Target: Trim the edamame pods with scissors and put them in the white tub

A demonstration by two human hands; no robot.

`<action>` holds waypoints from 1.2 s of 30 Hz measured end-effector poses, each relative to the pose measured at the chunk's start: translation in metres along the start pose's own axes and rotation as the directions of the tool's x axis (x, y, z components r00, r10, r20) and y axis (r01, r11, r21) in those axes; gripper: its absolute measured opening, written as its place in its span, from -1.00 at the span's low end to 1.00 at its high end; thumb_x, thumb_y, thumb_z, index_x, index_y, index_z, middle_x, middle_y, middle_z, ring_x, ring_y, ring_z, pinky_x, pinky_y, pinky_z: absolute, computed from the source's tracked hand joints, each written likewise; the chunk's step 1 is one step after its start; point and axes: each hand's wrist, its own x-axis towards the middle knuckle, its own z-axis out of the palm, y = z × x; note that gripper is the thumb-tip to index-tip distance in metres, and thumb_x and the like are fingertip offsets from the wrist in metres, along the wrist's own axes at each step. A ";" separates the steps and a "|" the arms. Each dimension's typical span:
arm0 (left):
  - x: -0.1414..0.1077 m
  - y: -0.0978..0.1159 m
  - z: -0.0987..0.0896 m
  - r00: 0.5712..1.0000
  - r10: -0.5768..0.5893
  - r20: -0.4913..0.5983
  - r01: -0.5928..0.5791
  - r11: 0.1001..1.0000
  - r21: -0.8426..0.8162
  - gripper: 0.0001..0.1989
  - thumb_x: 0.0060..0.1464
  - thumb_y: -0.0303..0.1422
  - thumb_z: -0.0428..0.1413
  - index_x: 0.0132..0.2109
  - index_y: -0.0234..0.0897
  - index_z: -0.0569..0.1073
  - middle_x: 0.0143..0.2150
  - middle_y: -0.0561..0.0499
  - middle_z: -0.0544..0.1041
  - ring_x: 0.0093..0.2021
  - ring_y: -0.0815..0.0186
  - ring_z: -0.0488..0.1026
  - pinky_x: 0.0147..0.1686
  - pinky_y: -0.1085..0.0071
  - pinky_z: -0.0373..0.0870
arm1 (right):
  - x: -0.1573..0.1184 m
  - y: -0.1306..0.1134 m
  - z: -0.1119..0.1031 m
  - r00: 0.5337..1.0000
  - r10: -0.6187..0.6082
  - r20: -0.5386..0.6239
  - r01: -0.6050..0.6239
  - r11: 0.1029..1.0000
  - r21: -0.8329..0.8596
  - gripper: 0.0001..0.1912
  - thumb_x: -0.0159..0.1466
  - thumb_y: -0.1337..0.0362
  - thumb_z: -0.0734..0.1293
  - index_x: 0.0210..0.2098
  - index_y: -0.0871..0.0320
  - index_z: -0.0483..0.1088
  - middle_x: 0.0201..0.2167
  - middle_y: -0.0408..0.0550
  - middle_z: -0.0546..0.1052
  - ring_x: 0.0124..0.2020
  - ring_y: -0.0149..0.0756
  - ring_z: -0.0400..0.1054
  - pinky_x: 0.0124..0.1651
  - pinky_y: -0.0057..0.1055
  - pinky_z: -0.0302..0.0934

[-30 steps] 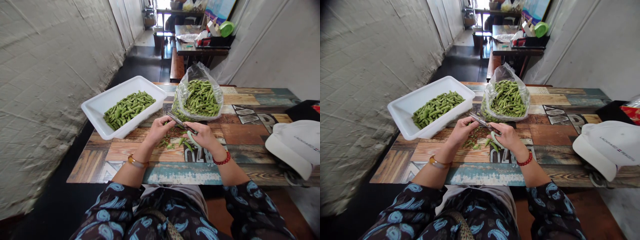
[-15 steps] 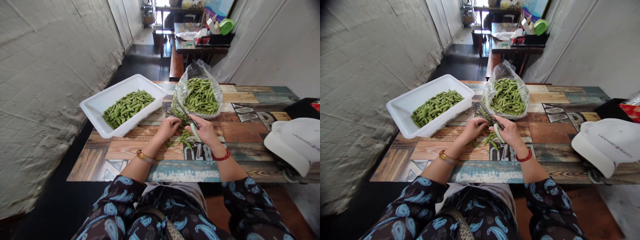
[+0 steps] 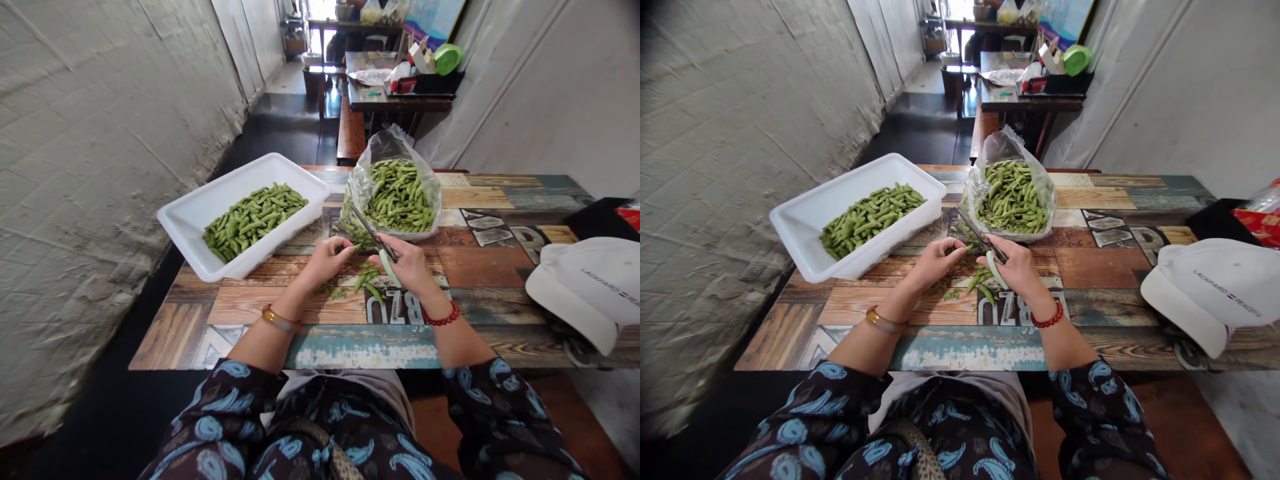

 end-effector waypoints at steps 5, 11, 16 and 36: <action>-0.006 0.011 -0.010 0.962 -0.252 0.102 0.268 0.813 -0.517 -0.68 -0.01 -0.15 0.26 -0.29 -0.34 0.44 -0.49 0.13 0.35 -0.63 0.57 0.07 -0.64 0.58 -0.03 | -0.001 0.002 0.000 1.000 -0.007 0.025 0.008 1.000 -0.005 -0.49 0.17 0.05 0.44 0.05 0.17 0.51 0.00 0.07 0.59 -0.01 -0.08 0.52 0.13 -0.20 0.39; -0.005 0.013 -0.012 0.950 -0.274 0.148 0.294 0.628 -0.721 -0.56 -0.16 -0.24 0.36 -0.14 -0.38 0.50 -0.45 0.09 0.41 -0.64 0.61 0.14 -0.67 0.62 -0.05 | -0.003 0.003 0.001 0.998 -0.043 0.051 0.044 0.999 -0.018 -0.50 0.20 0.07 0.42 0.05 0.20 0.49 -0.04 0.11 0.60 -0.06 -0.09 0.53 0.07 -0.21 0.42; -0.007 0.015 -0.011 0.956 -0.280 0.093 0.264 0.670 -0.694 -0.64 -0.14 -0.23 0.35 -0.26 -0.35 0.46 -0.49 0.14 0.35 -0.65 0.60 0.14 -0.69 0.61 -0.04 | -0.003 -0.001 0.000 0.983 -0.070 0.170 0.085 0.993 -0.081 -0.47 0.16 0.12 0.45 0.10 0.15 0.44 -0.06 0.09 0.58 -0.04 -0.09 0.50 0.05 -0.18 0.41; -0.011 0.016 -0.010 0.986 -0.162 -0.051 0.128 0.906 -0.404 -0.72 0.02 -0.17 0.21 -0.27 -0.31 0.44 -0.51 0.15 0.26 -0.58 0.52 0.08 -0.61 0.57 0.09 | -0.003 -0.004 -0.001 0.973 -0.062 0.221 0.084 0.993 -0.088 -0.48 0.15 0.12 0.46 0.08 0.13 0.45 -0.12 0.06 0.58 -0.10 -0.10 0.50 0.00 -0.20 0.41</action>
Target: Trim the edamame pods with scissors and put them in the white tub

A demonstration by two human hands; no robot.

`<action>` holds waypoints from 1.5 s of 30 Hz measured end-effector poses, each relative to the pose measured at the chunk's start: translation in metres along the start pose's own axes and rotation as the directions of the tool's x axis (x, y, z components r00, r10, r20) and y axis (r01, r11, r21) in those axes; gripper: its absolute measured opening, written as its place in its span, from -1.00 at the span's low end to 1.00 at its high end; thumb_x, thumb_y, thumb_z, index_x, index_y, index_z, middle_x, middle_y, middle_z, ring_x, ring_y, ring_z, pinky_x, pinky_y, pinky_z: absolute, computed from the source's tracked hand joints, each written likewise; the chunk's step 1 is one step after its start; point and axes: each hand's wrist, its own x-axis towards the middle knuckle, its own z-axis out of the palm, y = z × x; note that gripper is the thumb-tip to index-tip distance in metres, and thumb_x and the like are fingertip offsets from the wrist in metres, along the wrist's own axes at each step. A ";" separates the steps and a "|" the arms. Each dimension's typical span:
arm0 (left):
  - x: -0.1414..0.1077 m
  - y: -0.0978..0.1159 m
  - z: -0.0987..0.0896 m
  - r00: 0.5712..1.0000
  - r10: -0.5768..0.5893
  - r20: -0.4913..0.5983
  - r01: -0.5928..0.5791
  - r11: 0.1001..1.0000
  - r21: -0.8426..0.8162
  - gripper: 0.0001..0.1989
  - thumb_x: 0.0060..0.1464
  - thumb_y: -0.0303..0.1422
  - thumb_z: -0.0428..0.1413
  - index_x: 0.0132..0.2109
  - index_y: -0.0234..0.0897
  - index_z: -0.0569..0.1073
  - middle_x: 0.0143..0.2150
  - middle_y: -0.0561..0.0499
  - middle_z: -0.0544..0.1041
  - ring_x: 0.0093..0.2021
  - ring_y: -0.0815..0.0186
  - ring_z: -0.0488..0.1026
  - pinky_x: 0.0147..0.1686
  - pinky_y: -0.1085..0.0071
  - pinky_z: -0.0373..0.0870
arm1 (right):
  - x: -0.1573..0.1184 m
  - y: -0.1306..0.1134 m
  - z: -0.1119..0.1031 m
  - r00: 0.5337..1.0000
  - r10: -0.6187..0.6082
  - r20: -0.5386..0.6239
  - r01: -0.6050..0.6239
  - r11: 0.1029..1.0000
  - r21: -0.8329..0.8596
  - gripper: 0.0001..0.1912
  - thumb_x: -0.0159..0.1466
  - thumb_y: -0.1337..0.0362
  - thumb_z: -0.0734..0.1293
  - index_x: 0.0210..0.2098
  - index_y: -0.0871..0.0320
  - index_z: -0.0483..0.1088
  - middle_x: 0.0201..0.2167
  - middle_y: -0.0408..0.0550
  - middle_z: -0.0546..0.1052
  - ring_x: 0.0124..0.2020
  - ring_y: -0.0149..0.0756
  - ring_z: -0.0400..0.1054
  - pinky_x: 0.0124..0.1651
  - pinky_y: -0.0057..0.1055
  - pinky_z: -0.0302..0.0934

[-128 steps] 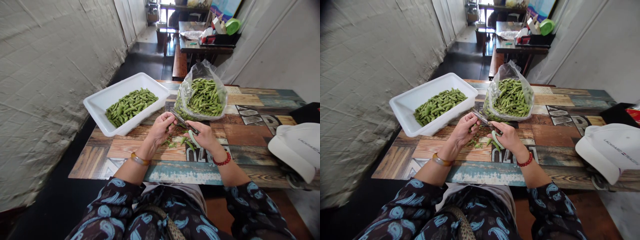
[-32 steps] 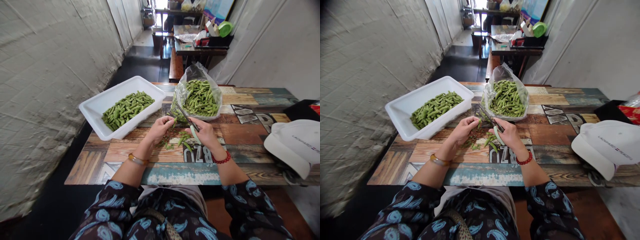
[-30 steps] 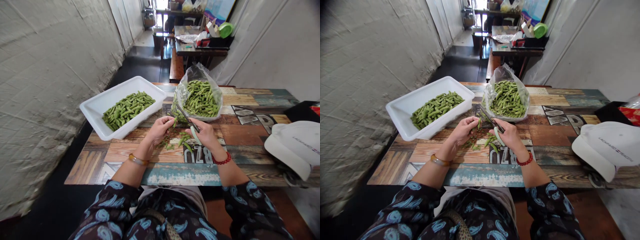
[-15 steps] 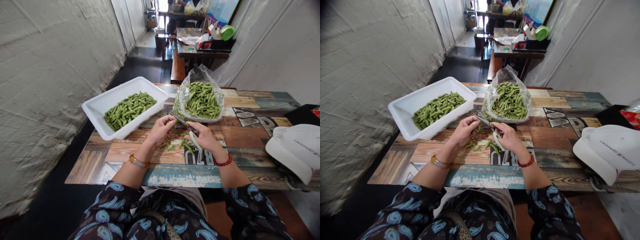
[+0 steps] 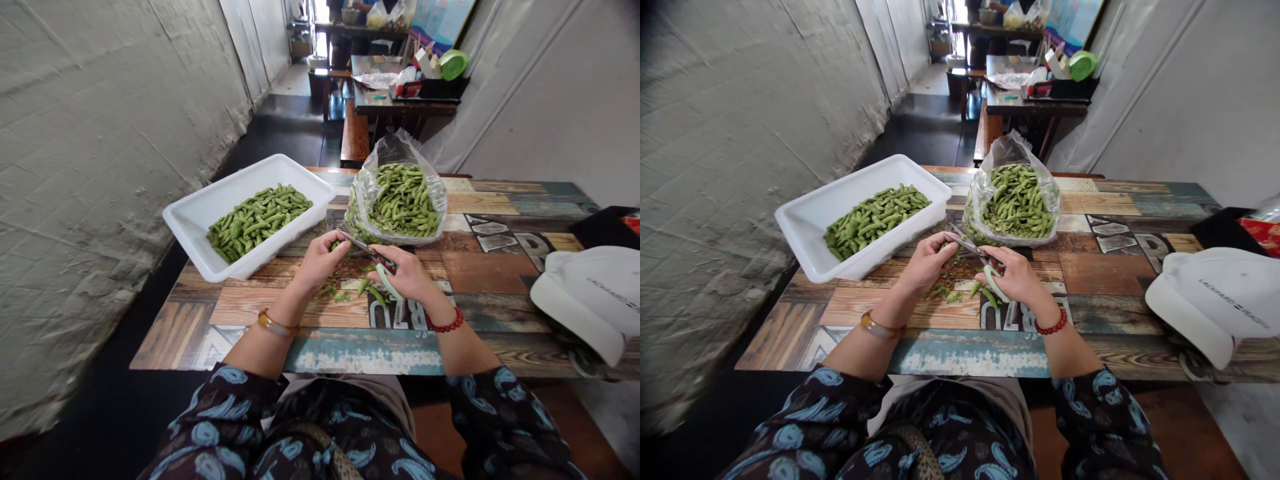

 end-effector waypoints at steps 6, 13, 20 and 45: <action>-0.001 0.003 -0.001 0.999 0.026 0.031 -0.030 0.991 0.130 -0.74 0.05 -0.19 0.19 -0.29 -0.33 0.47 -0.48 0.12 0.32 -0.54 0.51 0.12 -0.55 0.55 0.10 | -0.001 -0.001 0.000 1.000 -0.012 0.002 0.012 1.000 0.009 -0.49 0.15 0.14 0.46 0.07 0.12 0.46 -0.14 0.05 0.60 -0.10 -0.10 0.51 0.01 -0.19 0.41; 0.002 0.005 -0.005 0.993 0.079 0.088 -0.099 0.964 0.246 -0.79 0.08 -0.24 0.14 -0.35 -0.33 0.47 -0.50 0.11 0.32 -0.49 0.46 0.17 -0.48 0.53 0.13 | -0.002 0.001 -0.001 1.000 -0.013 0.021 0.013 1.000 0.019 -0.51 0.16 0.13 0.46 0.06 0.13 0.48 -0.09 0.06 0.61 -0.08 -0.08 0.52 0.02 -0.20 0.42; 0.002 0.003 -0.004 0.999 0.018 0.029 -0.020 0.995 0.095 -0.84 -0.02 -0.31 0.18 -0.35 -0.30 0.40 -0.49 0.12 0.36 -0.54 0.50 0.19 -0.56 0.56 0.09 | -0.001 0.004 0.004 1.000 0.024 -0.015 -0.023 0.997 0.075 -0.53 0.17 0.10 0.44 0.04 0.16 0.50 -0.03 0.07 0.61 -0.04 -0.06 0.53 0.07 -0.17 0.41; 0.002 -0.003 -0.001 0.997 -0.083 -0.001 0.081 0.975 -0.208 -0.68 -0.11 -0.19 0.32 -0.29 -0.34 0.52 -0.55 0.14 0.36 -0.62 0.56 0.15 -0.64 0.56 0.01 | 0.000 -0.004 0.001 0.996 -0.084 -0.026 0.083 0.996 -0.017 -0.48 0.21 0.07 0.43 0.10 0.15 0.41 -0.27 -0.01 0.51 -0.34 -0.27 0.40 -0.23 -0.33 0.38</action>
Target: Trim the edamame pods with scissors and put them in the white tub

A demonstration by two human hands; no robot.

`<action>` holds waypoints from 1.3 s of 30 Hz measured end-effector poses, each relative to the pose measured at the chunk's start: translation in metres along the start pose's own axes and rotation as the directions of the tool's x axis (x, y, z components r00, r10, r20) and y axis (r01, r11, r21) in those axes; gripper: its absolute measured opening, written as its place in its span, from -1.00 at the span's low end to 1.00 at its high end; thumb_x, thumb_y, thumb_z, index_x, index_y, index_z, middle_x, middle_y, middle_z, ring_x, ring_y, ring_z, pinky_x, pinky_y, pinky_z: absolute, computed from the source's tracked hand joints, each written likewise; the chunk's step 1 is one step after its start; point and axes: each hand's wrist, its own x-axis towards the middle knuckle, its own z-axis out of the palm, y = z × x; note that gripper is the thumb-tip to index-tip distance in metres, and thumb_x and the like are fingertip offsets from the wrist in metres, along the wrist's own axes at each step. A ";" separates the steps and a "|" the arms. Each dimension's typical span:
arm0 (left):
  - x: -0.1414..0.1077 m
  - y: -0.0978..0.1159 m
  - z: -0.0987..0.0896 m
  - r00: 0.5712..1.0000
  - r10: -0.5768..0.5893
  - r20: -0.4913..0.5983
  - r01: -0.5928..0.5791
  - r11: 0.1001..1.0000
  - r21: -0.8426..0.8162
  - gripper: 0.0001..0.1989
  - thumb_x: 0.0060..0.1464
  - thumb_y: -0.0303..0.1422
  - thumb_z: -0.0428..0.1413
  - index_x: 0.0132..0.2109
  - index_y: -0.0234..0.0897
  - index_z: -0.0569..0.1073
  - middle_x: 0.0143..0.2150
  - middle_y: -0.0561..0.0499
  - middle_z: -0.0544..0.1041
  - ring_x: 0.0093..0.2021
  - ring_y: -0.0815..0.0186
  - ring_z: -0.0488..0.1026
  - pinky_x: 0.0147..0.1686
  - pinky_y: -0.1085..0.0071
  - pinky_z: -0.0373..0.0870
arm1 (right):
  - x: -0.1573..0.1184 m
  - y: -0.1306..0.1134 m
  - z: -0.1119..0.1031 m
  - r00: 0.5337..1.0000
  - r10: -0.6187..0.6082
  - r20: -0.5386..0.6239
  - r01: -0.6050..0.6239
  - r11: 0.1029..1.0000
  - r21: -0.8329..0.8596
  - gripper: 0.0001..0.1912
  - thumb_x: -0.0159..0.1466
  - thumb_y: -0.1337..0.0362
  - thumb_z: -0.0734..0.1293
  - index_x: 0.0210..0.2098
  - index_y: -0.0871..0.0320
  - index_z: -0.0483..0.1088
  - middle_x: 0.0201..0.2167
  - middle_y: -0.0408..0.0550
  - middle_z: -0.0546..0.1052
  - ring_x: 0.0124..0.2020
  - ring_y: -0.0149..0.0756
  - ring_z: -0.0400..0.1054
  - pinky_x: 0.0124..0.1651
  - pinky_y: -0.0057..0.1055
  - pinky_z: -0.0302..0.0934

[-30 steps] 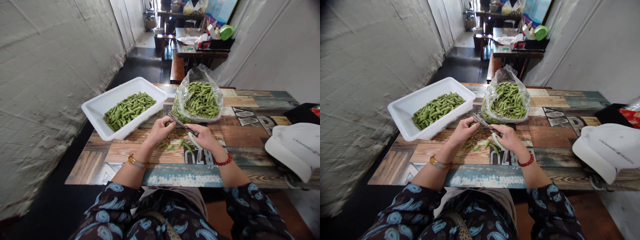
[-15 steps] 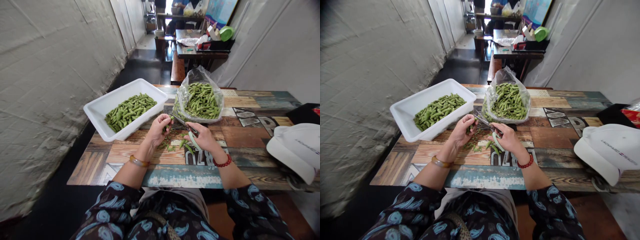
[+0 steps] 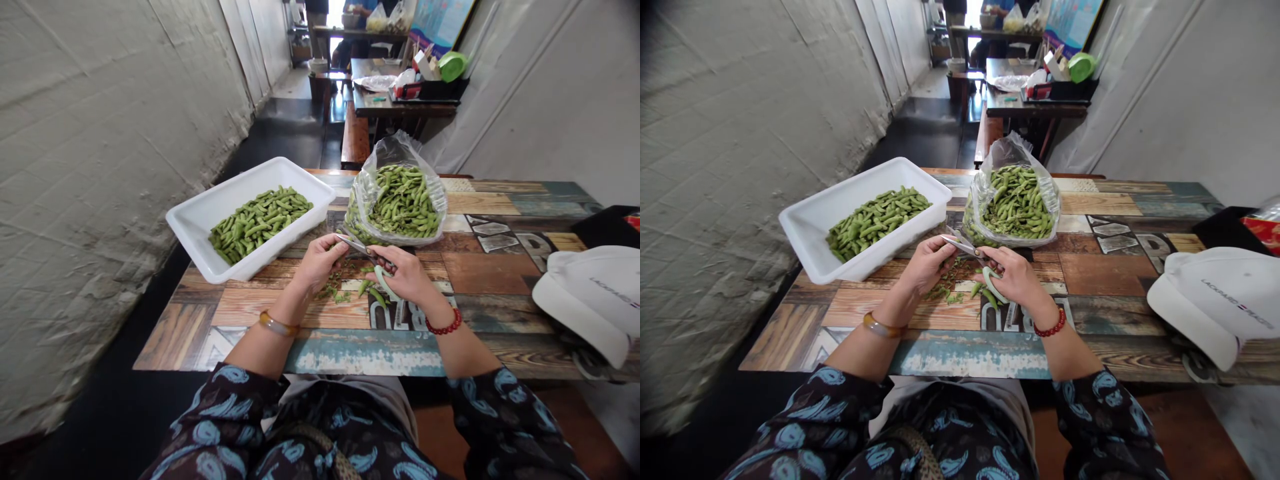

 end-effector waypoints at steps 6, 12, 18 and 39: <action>0.000 -0.001 0.000 1.000 0.028 -0.003 -0.028 0.999 0.024 -0.67 -0.11 -0.18 0.33 -0.25 -0.32 0.53 -0.55 0.15 0.34 -0.61 0.55 0.12 -0.63 0.55 0.03 | 0.000 -0.001 -0.001 1.000 -0.011 -0.002 0.011 1.000 0.004 -0.51 0.20 0.10 0.43 0.08 0.14 0.43 -0.26 0.00 0.54 -0.31 -0.23 0.43 -0.22 -0.32 0.38; 0.000 -0.002 -0.001 0.998 0.056 0.036 -0.058 0.997 0.052 -0.70 -0.07 -0.19 0.31 -0.26 -0.32 0.52 -0.54 0.14 0.35 -0.62 0.56 0.10 -0.63 0.55 0.00 | 0.000 0.001 0.000 1.000 -0.023 -0.005 0.023 1.000 0.000 -0.53 0.21 0.10 0.43 0.06 0.14 0.45 -0.25 0.02 0.57 -0.25 -0.18 0.48 -0.14 -0.29 0.40; 0.000 -0.002 -0.002 0.995 0.079 0.060 -0.084 0.992 0.098 -0.73 -0.03 -0.22 0.27 -0.25 -0.32 0.51 -0.56 0.16 0.30 -0.62 0.55 0.09 -0.62 0.55 0.02 | -0.001 0.003 0.001 0.999 -0.033 -0.006 0.033 0.999 0.001 -0.54 0.21 0.10 0.43 0.06 0.15 0.45 -0.24 0.03 0.57 -0.26 -0.18 0.47 -0.14 -0.28 0.40; -0.004 0.003 0.001 0.970 -0.156 0.186 0.206 0.936 -0.287 -0.75 -0.08 -0.28 0.23 -0.29 -0.29 0.37 -0.45 0.09 0.38 -0.61 0.55 0.17 -0.70 0.63 -0.06 | -0.001 0.010 0.010 0.994 0.069 -0.080 -0.062 0.995 0.083 -0.55 0.18 0.13 0.44 0.04 0.12 0.50 -0.05 0.03 0.62 -0.06 -0.10 0.54 0.06 -0.21 0.42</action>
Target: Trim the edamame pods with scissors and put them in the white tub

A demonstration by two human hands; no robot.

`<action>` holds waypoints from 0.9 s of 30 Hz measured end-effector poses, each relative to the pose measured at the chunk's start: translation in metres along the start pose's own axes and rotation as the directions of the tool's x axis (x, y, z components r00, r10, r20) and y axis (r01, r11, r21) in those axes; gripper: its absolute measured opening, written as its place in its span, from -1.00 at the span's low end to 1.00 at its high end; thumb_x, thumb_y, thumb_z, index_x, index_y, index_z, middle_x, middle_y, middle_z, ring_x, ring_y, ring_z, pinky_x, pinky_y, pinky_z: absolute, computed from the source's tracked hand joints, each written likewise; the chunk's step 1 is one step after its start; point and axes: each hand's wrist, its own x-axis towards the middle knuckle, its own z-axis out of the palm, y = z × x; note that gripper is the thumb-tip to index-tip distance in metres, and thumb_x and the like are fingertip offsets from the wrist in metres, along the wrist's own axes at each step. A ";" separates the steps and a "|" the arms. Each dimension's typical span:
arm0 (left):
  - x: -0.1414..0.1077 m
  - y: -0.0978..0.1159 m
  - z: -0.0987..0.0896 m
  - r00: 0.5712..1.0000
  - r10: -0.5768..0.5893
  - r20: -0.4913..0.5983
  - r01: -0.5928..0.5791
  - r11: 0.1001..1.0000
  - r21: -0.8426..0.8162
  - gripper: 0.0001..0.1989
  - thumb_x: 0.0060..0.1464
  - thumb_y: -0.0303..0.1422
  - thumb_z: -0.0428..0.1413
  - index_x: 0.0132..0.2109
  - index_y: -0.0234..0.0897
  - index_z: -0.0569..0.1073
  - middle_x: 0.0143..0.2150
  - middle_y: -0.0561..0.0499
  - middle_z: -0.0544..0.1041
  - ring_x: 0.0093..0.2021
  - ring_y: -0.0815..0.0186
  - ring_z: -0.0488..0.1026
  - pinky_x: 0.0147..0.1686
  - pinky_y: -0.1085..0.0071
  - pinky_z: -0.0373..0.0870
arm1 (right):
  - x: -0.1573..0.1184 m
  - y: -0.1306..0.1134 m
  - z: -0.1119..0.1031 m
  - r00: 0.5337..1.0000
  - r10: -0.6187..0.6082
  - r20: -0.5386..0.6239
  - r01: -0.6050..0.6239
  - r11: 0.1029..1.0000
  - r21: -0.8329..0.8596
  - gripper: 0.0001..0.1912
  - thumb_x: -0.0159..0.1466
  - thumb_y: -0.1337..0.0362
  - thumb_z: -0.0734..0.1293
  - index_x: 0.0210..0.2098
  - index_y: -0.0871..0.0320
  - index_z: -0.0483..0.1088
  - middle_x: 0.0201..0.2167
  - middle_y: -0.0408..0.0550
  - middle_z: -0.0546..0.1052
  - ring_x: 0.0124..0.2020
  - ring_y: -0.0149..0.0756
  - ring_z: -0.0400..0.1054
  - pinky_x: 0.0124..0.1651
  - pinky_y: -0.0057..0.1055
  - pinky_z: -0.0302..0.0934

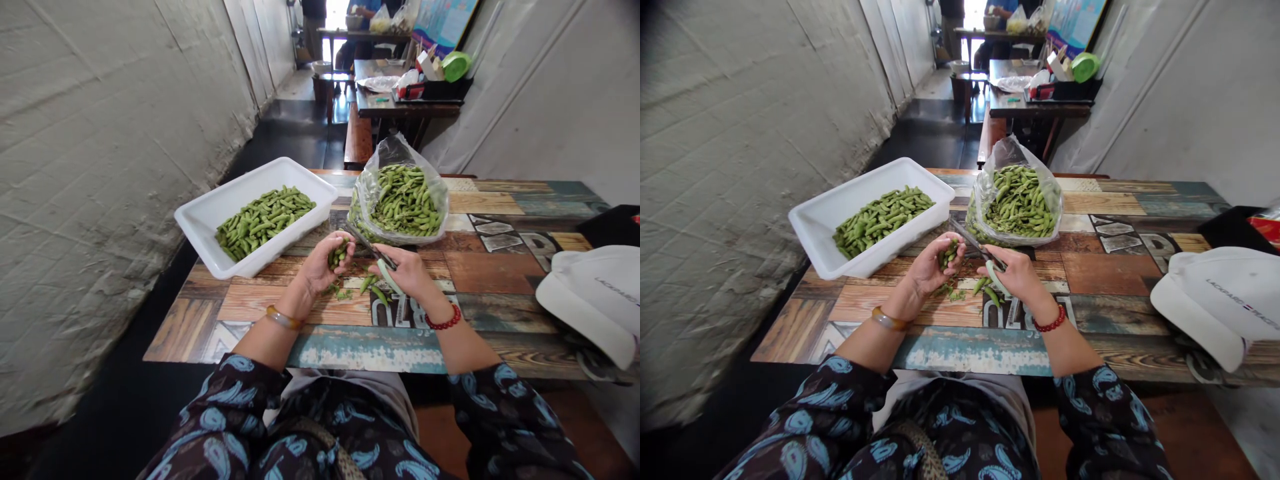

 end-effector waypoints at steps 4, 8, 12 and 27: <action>-0.006 0.018 0.007 0.993 0.098 -0.066 -0.097 0.995 0.018 -0.72 -0.08 -0.25 0.27 -0.33 -0.29 0.35 -0.42 0.09 0.38 -0.59 0.57 0.19 -0.70 0.65 -0.07 | 0.001 0.006 -0.005 0.992 0.097 -0.085 -0.092 0.994 0.054 -0.50 0.15 0.10 0.46 0.03 0.16 0.51 -0.01 0.05 0.60 -0.03 -0.07 0.53 0.13 -0.16 0.38; -0.008 0.062 0.007 0.915 0.366 -0.171 -0.305 0.902 0.305 -0.84 -0.10 -0.39 0.20 -0.33 -0.26 0.37 -0.43 0.08 0.40 -0.59 0.54 0.20 -0.69 0.61 -0.04 | 0.003 0.006 -0.011 0.981 0.156 -0.111 -0.142 0.982 0.123 -0.45 0.15 0.06 0.45 0.08 0.16 0.49 0.04 0.03 0.57 0.03 -0.07 0.50 0.18 -0.18 0.35; -0.006 0.111 -0.021 0.657 0.712 -0.248 -0.294 0.545 0.785 -0.93 -0.03 -0.39 0.11 -0.32 -0.24 0.41 -0.37 0.03 0.43 -0.46 0.44 0.31 -0.51 0.52 0.27 | 0.004 0.004 -0.013 0.979 0.150 -0.139 -0.128 0.980 0.153 -0.44 0.13 0.05 0.47 0.06 0.18 0.50 0.02 0.05 0.58 0.02 -0.07 0.50 0.16 -0.19 0.37; 0.020 -0.008 0.021 0.915 0.180 0.362 -0.346 -0.115 0.931 -0.86 0.05 -0.39 0.13 -0.42 -0.29 0.53 -0.40 -0.08 0.44 -0.38 0.28 0.34 -0.28 0.36 0.27 | 0.007 0.005 -0.016 0.971 0.199 -0.131 -0.173 0.967 0.186 -0.46 0.13 0.08 0.48 0.07 0.12 0.50 0.02 0.00 0.59 0.04 -0.07 0.48 0.17 -0.17 0.35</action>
